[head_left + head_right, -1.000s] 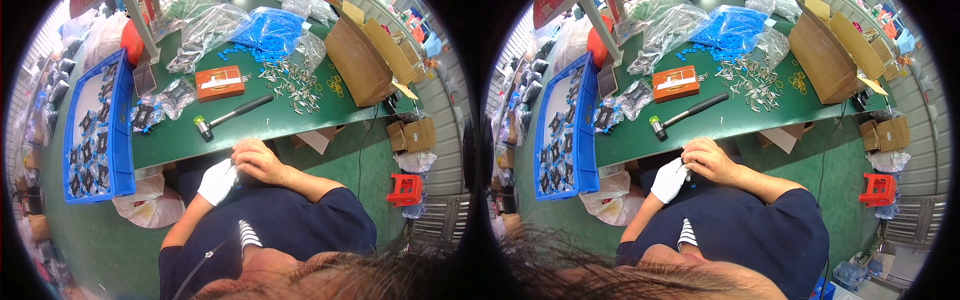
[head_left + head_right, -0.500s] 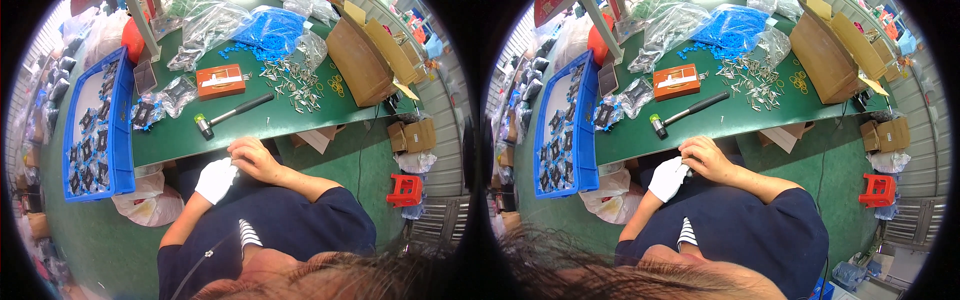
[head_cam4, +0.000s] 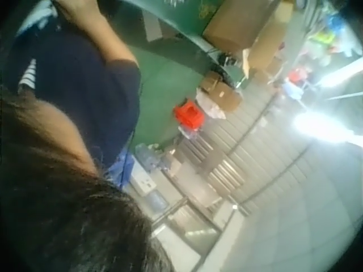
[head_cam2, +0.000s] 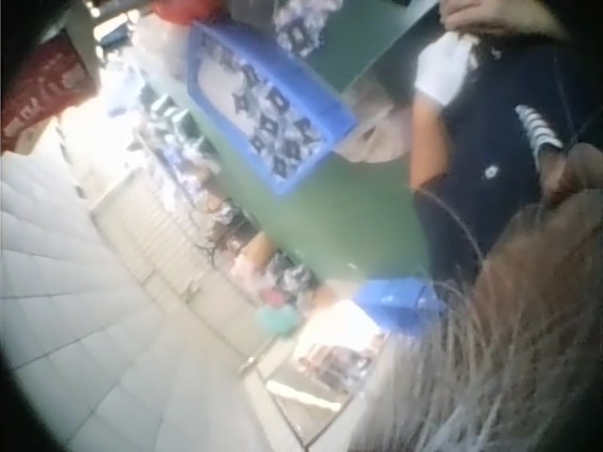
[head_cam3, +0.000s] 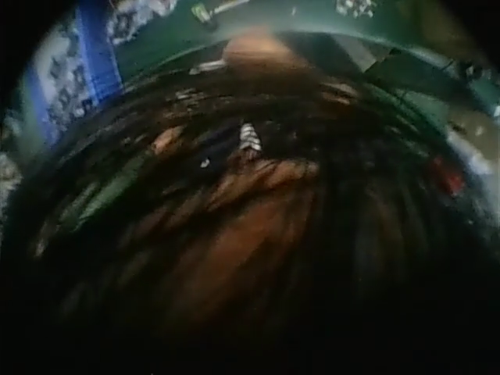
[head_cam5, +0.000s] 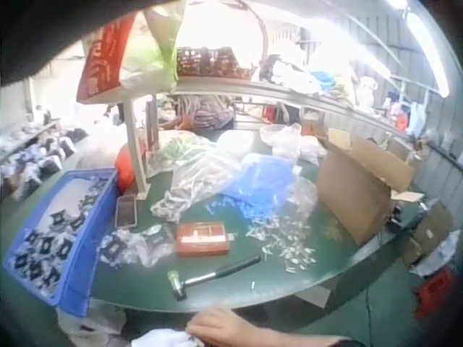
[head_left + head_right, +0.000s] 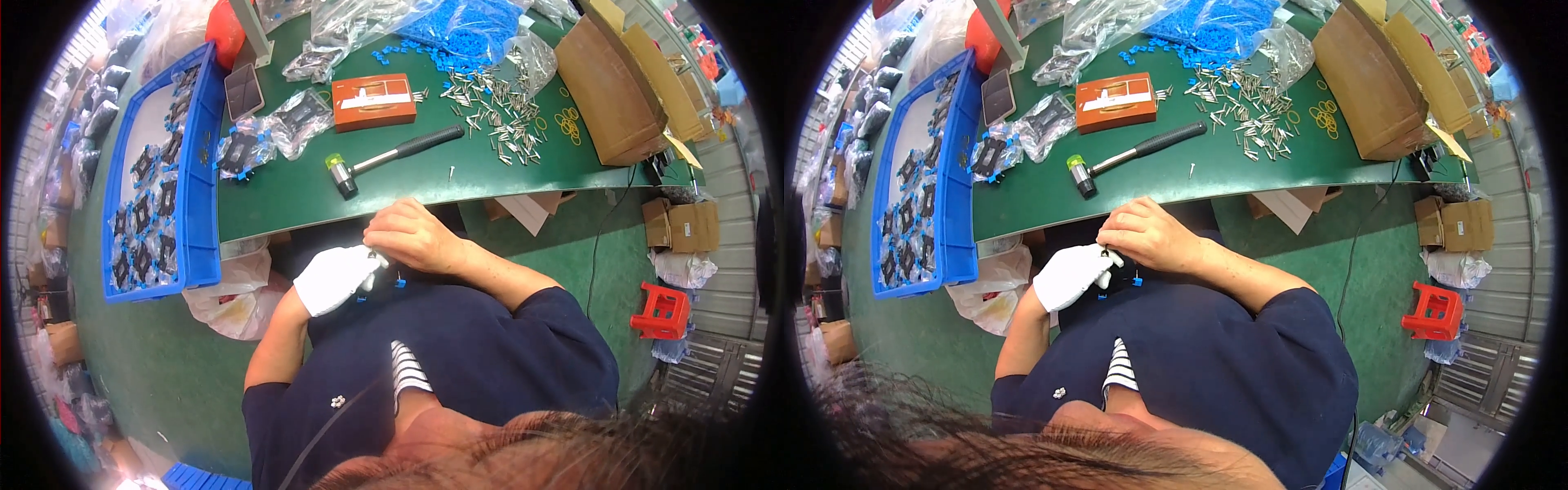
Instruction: The person assembles small electronic components and places them into individual plastic bags by hand.
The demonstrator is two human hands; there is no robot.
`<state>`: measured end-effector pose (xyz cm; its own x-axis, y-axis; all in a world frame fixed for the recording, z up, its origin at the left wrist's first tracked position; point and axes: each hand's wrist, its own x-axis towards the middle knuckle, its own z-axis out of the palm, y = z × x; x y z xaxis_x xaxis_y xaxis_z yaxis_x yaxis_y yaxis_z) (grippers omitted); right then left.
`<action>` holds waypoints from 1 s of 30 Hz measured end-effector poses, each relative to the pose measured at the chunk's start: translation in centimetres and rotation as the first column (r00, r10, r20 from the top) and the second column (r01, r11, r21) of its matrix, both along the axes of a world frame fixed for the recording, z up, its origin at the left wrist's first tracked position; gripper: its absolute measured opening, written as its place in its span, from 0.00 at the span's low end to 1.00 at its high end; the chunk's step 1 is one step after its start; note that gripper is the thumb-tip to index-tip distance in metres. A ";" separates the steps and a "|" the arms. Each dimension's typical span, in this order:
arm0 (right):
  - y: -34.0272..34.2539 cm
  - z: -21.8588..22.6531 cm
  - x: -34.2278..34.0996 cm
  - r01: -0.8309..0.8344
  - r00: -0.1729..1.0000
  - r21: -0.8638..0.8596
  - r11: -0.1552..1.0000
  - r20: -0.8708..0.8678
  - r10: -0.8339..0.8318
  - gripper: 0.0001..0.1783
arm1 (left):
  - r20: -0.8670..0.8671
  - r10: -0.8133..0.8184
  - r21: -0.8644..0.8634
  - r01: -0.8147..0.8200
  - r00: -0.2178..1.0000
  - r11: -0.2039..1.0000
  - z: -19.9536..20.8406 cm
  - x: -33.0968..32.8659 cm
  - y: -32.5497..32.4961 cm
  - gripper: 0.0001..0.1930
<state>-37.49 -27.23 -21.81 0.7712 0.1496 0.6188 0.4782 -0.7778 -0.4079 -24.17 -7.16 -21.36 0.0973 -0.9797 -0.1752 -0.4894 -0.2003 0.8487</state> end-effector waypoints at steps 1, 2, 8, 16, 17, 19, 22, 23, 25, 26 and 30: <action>0.0 -0.3 0.0 -0.002 1.000 0.005 1.000 -0.006 0.002 0.16 | -0.074 0.033 0.014 -0.032 0.997 0.999 -0.1 -0.1 0.2 0.14; -0.1 -0.8 0.0 -0.004 1.000 -0.023 1.000 0.009 0.004 0.15 | -0.146 0.067 0.030 -0.063 0.987 0.998 -0.2 -0.1 0.4 0.14; 0.4 -2.1 -0.4 -0.036 0.999 -0.073 0.997 0.003 0.036 0.15 | -0.096 0.020 0.028 -0.018 0.995 0.999 -0.8 -0.5 0.7 0.12; 1.4 -3.7 -0.9 -0.010 1.000 -0.058 0.998 -0.009 0.010 0.13 | -0.226 0.134 0.060 -0.124 0.965 0.990 -1.4 -2.1 1.4 0.13; 1.5 -3.9 -0.8 -0.003 1.000 -0.042 0.999 0.009 0.004 0.13 | -0.215 0.143 -0.005 -0.147 0.966 0.989 -1.6 -2.3 1.5 0.14; 1.7 -4.2 -0.8 0.005 1.000 -0.028 1.000 0.029 -0.004 0.13 | -0.201 0.147 0.009 -0.149 0.968 0.989 -1.8 -2.5 1.5 0.14; 1.6 -4.7 -1.0 0.018 0.999 -0.013 1.000 0.046 -0.018 0.13 | -0.151 0.134 0.016 -0.133 0.979 0.991 -2.1 -2.7 1.2 0.14; 1.6 -4.8 -1.1 0.012 0.999 -0.004 1.000 0.049 -0.012 0.13 | -0.117 0.124 0.014 -0.123 0.985 0.992 -2.1 -2.7 1.1 0.14; 1.7 -5.2 -1.2 0.000 0.999 0.012 1.000 0.045 -0.001 0.13 | -0.012 0.078 0.034 -0.077 0.997 0.996 -2.0 -2.8 1.1 0.14; 1.8 -5.6 -1.1 -0.002 0.999 0.035 0.999 0.053 0.000 0.13 | 0.042 0.073 -0.039 -0.071 0.996 0.997 -2.9 -2.8 1.4 0.14; 1.8 -6.0 -1.2 0.003 0.999 0.075 0.997 0.054 -0.007 0.12 | -0.079 0.099 0.025 -0.097 0.992 0.995 -2.1 -2.7 0.8 0.14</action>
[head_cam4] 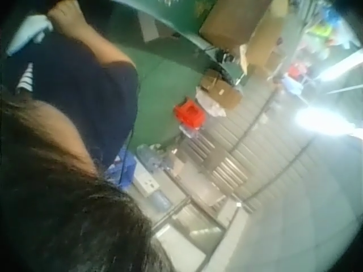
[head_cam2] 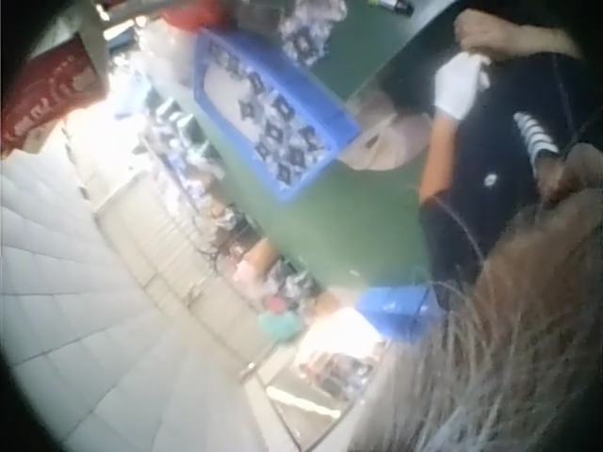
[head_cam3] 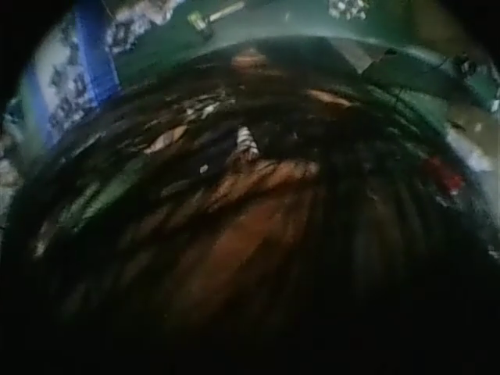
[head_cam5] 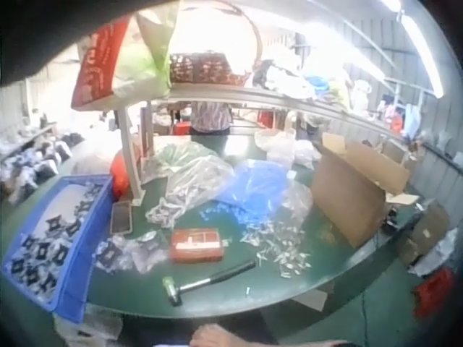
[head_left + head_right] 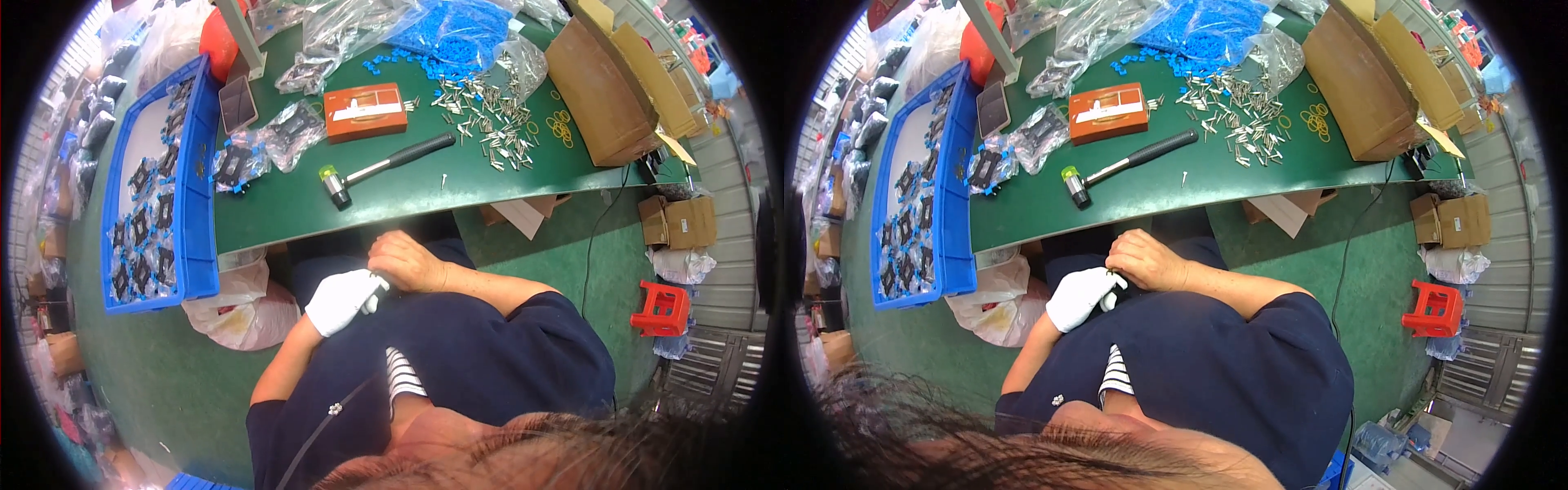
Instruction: The person assembles small electronic components and places them into individual plastic bags by hand.
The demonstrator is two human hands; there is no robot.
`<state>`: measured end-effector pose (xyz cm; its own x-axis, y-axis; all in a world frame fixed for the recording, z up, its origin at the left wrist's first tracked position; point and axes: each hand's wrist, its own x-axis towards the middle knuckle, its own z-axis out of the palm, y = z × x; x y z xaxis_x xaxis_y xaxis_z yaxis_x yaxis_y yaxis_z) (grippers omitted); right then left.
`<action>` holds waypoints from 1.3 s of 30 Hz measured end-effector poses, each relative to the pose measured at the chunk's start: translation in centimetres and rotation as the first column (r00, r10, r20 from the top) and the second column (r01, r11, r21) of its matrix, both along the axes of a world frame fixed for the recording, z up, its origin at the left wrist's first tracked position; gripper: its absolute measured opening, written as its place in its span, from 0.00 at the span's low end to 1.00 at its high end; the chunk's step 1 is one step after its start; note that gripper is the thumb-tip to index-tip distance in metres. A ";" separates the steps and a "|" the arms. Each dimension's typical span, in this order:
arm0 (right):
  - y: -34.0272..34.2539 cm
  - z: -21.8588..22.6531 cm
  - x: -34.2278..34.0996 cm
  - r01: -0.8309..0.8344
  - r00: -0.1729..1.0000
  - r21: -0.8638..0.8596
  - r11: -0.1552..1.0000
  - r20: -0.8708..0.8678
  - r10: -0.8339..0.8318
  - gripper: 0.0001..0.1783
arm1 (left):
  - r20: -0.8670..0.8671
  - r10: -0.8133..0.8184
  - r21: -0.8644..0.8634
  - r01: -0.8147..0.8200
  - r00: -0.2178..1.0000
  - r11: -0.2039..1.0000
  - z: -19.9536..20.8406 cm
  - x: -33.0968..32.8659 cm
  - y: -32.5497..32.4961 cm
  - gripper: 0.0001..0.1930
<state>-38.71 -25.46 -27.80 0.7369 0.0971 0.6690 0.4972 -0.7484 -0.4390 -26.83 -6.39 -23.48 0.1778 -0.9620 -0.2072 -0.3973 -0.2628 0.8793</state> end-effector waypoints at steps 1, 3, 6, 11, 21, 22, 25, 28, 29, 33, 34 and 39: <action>0.1 -0.1 -0.1 0.003 1.000 -0.006 1.000 -0.006 -0.003 0.12 | -0.014 -0.004 -0.001 0.004 1.000 1.000 0.1 0.0 -0.1 0.14; 0.1 -0.2 -0.3 -0.007 0.999 0.011 1.000 -0.034 0.007 0.12 | -0.061 -0.019 0.048 0.022 0.998 0.999 0.7 -0.1 -0.2 0.15; 0.2 -0.9 -0.3 -0.027 0.998 0.038 0.999 -0.056 0.029 0.13 | -0.143 0.024 0.085 -0.012 0.989 0.996 0.8 -0.2 -0.2 0.15; 0.4 -1.2 -0.3 -0.041 0.998 0.102 0.994 -0.049 0.047 0.13 | -0.006 -0.026 -0.026 0.026 1.000 0.999 -0.1 -0.1 0.1 0.15; -0.3 -0.3 -0.5 -0.014 0.998 0.064 0.998 -0.059 0.017 0.12 | 0.084 -0.041 -0.055 0.046 0.996 0.997 -0.5 0.0 -0.4 0.15; -0.6 0.1 -0.9 -0.026 0.989 0.003 1.000 -0.149 0.026 0.12 | 0.076 -0.043 -0.013 0.045 0.996 0.999 -0.3 0.0 -0.6 0.15; -1.8 1.2 -0.7 -0.030 0.994 -0.018 0.999 -0.107 0.028 0.14 | 0.104 -0.034 0.047 0.029 0.994 0.998 0.0 0.2 -0.7 0.17; -6.3 5.1 -0.2 0.190 0.981 -0.086 0.978 -0.012 -0.192 0.18 | 0.132 -0.069 0.043 0.064 0.989 0.997 -0.5 0.2 -0.5 0.15; -8.1 7.0 0.2 0.331 0.939 -0.147 0.932 -0.044 -0.340 0.15 | 0.096 -0.060 0.062 0.054 0.994 0.997 -0.4 0.2 -0.6 0.15; -17.0 9.1 4.1 0.595 0.800 0.077 0.800 -0.147 -0.582 0.11 | 0.183 -0.108 -0.047 0.118 0.977 0.992 0.1 0.2 -0.8 0.18; -19.0 9.2 4.9 0.635 0.740 -0.031 0.772 -0.264 -0.619 0.12 | 0.257 -0.127 -0.107 0.158 0.958 0.982 -0.7 0.5 -0.7 0.18; -24.6 8.1 9.2 0.648 0.638 -0.179 0.740 -0.403 -0.656 0.15 | 0.095 -0.065 -0.034 0.069 0.993 0.997 -0.8 0.5 -0.6 0.18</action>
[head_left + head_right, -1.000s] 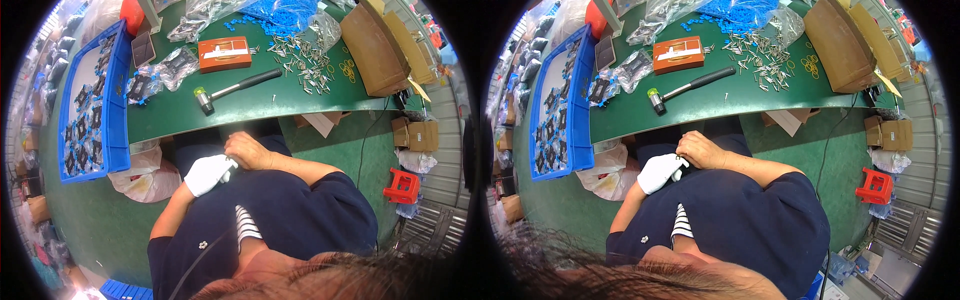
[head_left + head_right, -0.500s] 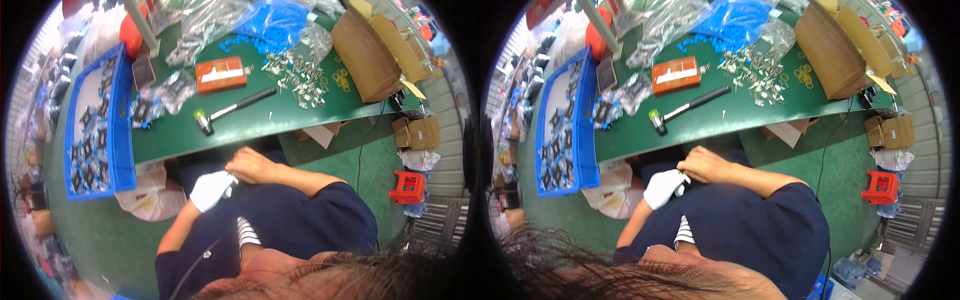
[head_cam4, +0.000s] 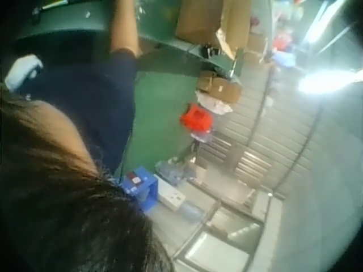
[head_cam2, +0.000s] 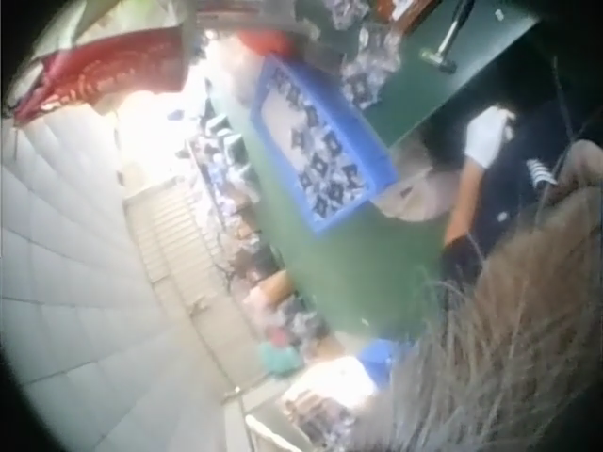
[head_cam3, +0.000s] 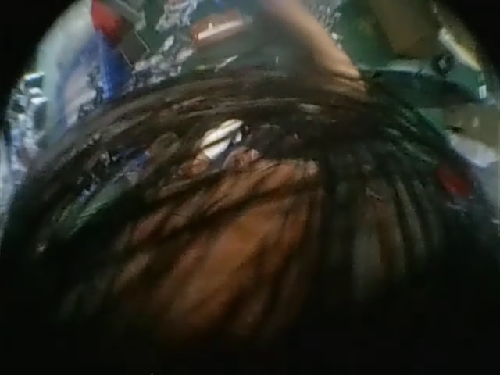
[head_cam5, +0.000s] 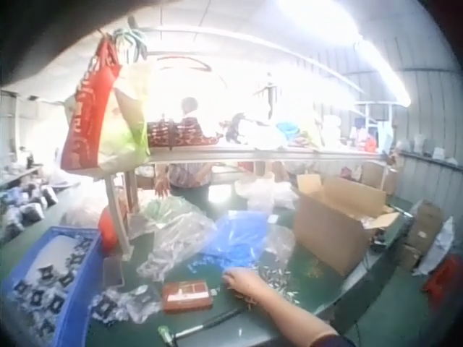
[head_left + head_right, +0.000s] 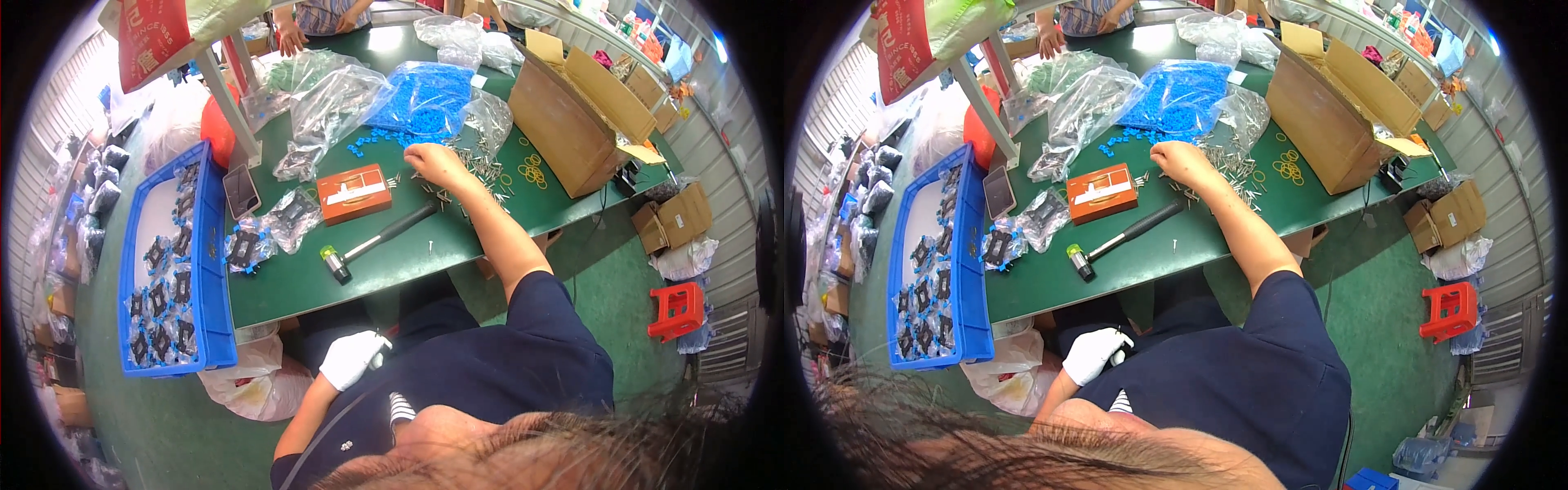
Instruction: The person assembles small electronic components and places them into individual plastic bags by hand.
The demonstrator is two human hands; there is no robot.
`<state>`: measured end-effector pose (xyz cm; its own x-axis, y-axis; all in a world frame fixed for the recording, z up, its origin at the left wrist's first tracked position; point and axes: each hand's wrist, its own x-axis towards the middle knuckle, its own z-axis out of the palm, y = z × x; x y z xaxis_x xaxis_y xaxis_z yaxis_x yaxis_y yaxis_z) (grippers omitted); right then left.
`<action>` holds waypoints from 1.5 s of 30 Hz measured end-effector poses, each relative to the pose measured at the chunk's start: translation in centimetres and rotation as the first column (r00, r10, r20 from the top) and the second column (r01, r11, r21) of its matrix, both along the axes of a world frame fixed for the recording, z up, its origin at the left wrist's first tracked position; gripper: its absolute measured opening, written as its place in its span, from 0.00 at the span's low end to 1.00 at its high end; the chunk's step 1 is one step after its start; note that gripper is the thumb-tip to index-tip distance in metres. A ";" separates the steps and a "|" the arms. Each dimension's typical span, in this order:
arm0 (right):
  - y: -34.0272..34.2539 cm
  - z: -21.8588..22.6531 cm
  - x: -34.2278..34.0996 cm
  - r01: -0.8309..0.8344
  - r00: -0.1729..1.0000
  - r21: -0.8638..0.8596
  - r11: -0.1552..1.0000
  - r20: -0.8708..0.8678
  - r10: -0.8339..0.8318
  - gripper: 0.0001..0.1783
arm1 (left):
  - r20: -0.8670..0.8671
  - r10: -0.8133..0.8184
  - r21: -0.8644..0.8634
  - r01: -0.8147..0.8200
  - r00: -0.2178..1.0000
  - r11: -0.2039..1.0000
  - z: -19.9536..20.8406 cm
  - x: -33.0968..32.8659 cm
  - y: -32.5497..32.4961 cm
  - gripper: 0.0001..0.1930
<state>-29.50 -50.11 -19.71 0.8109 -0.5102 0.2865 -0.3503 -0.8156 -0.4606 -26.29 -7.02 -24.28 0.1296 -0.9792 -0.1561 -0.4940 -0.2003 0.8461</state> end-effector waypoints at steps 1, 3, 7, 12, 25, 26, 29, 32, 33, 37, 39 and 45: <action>-0.4 0.2 0.7 -0.004 0.996 0.017 1.000 -0.085 0.006 0.15 | 0.094 -0.025 -0.060 0.031 0.995 0.998 -0.2 0.0 0.0 0.18; -1.7 1.0 1.3 -0.011 0.987 -0.072 0.997 -0.158 -0.001 0.15 | 0.104 -0.030 -0.018 0.032 0.994 0.999 -0.1 0.2 0.0 0.18; -2.8 2.2 1.1 -0.030 0.944 -0.196 0.980 -0.328 -0.037 0.15 | 0.377 -0.051 -0.207 0.138 0.925 0.969 -1.5 0.7 0.3 0.18; -3.5 0.4 0.4 -0.092 0.908 -0.169 0.981 -0.419 0.013 0.14 | 0.163 -0.046 -0.045 0.054 0.986 0.998 -0.7 0.7 -0.4 0.18; -2.8 -0.3 1.7 -0.263 0.861 -0.363 0.894 -0.506 0.048 0.14 | 0.064 0.014 -0.070 -0.009 0.998 0.997 -0.9 -0.2 0.5 0.19; -1.5 0.4 1.6 -0.283 0.853 -0.352 0.892 -0.517 0.067 0.14 | 0.077 0.010 -0.037 -0.007 0.997 0.999 -0.8 -0.1 0.5 0.19; 3.0 3.1 -0.2 -0.373 0.925 -0.069 0.925 -0.100 0.366 0.12 | 0.010 0.014 0.061 -0.015 1.000 0.998 0.5 0.1 0.0 0.19; 10.1 4.2 -2.8 -0.520 0.825 0.625 0.582 0.191 0.532 0.10 | -0.013 0.014 0.000 -0.014 1.000 1.000 0.5 0.3 -0.1 0.18; 12.0 3.7 -3.7 -0.486 0.816 0.696 0.528 0.146 0.558 0.10 | -0.119 0.051 0.063 -0.044 0.992 0.997 0.8 0.3 -0.2 0.18; 16.7 0.7 -5.7 -0.641 0.682 0.586 0.496 0.137 0.719 0.13 | -0.254 0.137 0.193 -0.088 0.957 0.977 2.5 0.1 -0.6 0.19; 18.3 -0.5 -6.6 -0.668 0.676 0.559 0.491 0.182 0.714 0.15 | -0.278 0.161 0.203 -0.106 0.947 0.974 2.3 0.0 -0.4 0.19; 20.1 1.0 -7.8 -0.367 0.647 0.877 0.310 0.001 0.763 0.13 | -0.162 0.103 0.109 -0.085 0.981 0.990 1.5 -0.6 0.3 0.18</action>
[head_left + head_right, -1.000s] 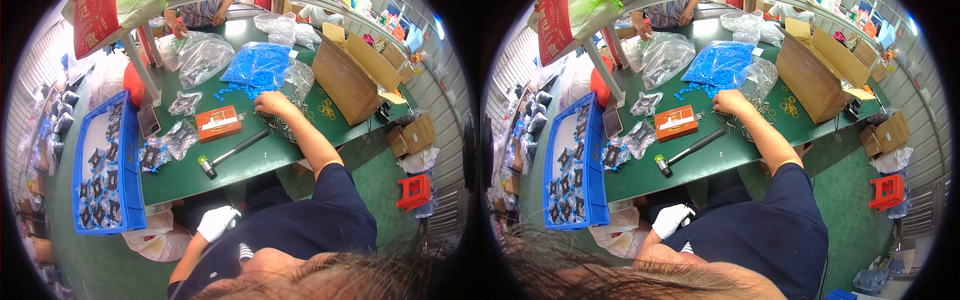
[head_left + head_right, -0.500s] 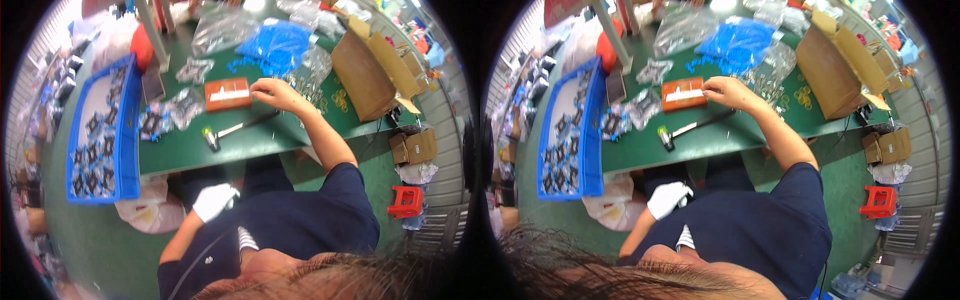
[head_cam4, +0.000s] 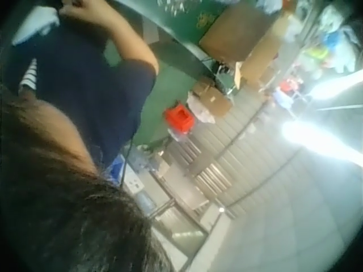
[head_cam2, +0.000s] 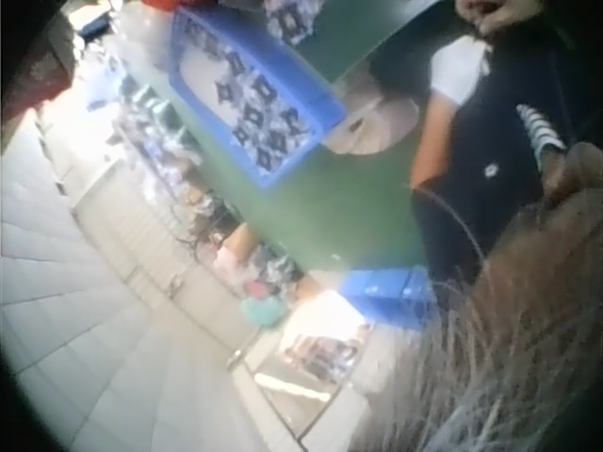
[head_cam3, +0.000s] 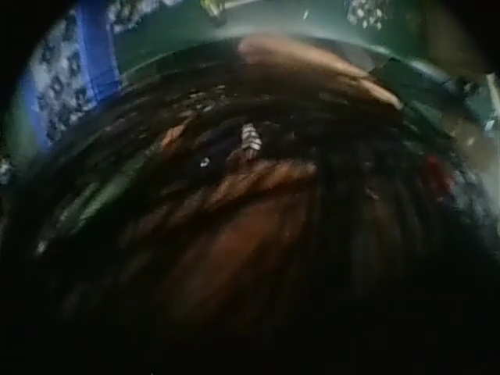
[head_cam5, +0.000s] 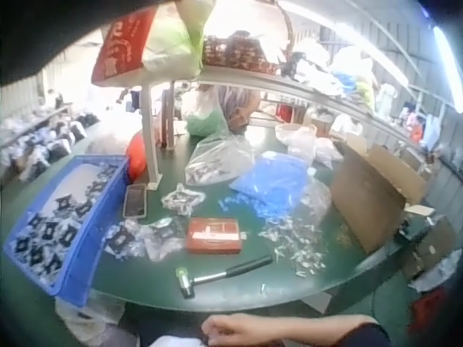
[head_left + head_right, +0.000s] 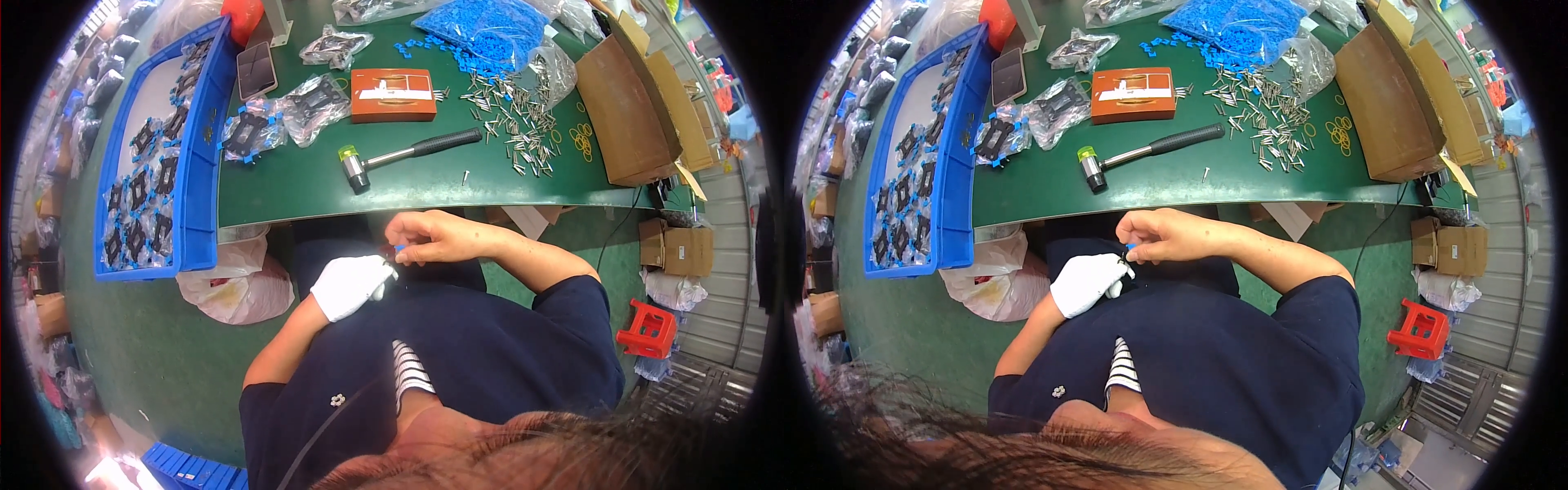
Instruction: The person assembles small electronic components and places them into individual plastic bags by hand.
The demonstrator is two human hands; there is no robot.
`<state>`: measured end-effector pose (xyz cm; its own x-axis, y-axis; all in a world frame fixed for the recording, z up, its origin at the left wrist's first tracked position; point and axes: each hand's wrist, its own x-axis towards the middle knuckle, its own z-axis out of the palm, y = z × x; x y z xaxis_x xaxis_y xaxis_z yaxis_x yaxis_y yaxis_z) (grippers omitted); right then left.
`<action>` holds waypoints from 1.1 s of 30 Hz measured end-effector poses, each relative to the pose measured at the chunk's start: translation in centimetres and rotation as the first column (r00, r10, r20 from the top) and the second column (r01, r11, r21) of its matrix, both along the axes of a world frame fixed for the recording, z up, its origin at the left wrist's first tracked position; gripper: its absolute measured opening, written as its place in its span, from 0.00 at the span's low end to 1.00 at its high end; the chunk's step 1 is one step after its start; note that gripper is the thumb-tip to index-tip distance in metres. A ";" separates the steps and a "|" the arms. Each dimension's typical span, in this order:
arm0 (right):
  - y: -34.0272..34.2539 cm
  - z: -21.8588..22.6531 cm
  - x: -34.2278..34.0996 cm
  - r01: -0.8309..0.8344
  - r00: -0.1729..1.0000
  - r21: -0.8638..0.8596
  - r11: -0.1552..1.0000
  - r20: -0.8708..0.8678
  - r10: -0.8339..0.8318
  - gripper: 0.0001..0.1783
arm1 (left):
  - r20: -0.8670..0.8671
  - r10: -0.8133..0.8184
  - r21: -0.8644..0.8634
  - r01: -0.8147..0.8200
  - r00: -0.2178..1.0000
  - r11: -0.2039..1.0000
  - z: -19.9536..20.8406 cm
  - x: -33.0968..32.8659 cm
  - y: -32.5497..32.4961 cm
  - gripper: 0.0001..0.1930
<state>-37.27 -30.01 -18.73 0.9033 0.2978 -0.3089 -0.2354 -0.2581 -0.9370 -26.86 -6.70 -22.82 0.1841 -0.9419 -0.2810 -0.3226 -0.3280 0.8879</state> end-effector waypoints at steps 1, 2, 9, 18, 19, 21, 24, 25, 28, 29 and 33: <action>0.0 -0.3 0.0 -0.002 1.000 -0.001 1.000 -0.001 0.002 0.13 | -0.001 0.002 -0.001 -0.002 1.000 1.000 0.2 0.0 -0.1 0.18; 0.0 -0.5 -0.1 -0.032 0.999 0.055 0.998 -0.030 0.034 0.12 | 0.012 -0.010 0.027 0.009 1.000 1.000 0.5 0.1 -0.2 0.18; 0.7 -0.7 -0.1 -0.021 1.000 0.000 1.000 0.011 0.021 0.13 | 0.014 0.006 0.000 -0.006 1.000 1.000 0.5 0.0 -0.1 0.18; 1.3 -1.1 -0.3 -0.050 0.985 -0.153 0.987 0.153 0.074 0.14 | 0.022 0.005 0.029 -0.006 1.000 1.000 0.1 -0.1 -0.1 0.18; 1.4 -1.3 -0.3 -0.054 0.985 -0.152 0.987 0.153 0.077 0.14 | 0.022 0.009 0.030 -0.009 1.000 1.000 0.0 -0.2 0.0 0.18; 1.4 -1.8 -0.4 -0.074 0.974 -0.146 0.987 0.201 0.103 0.13 | 0.033 0.005 0.017 -0.006 0.999 1.000 -0.3 -0.3 0.1 0.19; 1.3 -1.2 -0.5 -0.113 0.964 -0.174 0.978 0.219 0.151 0.12 | -0.013 0.004 0.031 -0.003 1.000 1.000 -0.3 -0.3 0.1 0.20; 1.3 -0.9 -0.4 -0.114 0.964 -0.173 0.978 0.217 0.151 0.12 | -0.016 0.005 0.032 -0.004 1.000 0.999 -0.2 -0.3 0.0 0.20; 1.2 -0.3 -0.2 -0.182 0.961 -0.225 0.957 0.167 0.222 0.10 | 0.027 -0.050 0.121 0.046 0.998 0.992 0.0 -0.3 -0.3 0.21; 1.2 -0.3 -0.2 -0.201 0.946 -0.253 0.946 0.202 0.255 0.10 | 0.032 -0.056 0.076 0.054 0.998 0.996 -0.2 -0.4 -0.3 0.19; 0.9 0.3 0.3 -0.272 0.929 -0.278 0.921 0.174 0.327 0.09 | 0.010 -0.063 0.074 0.062 0.998 0.995 -0.1 -0.5 -0.5 0.17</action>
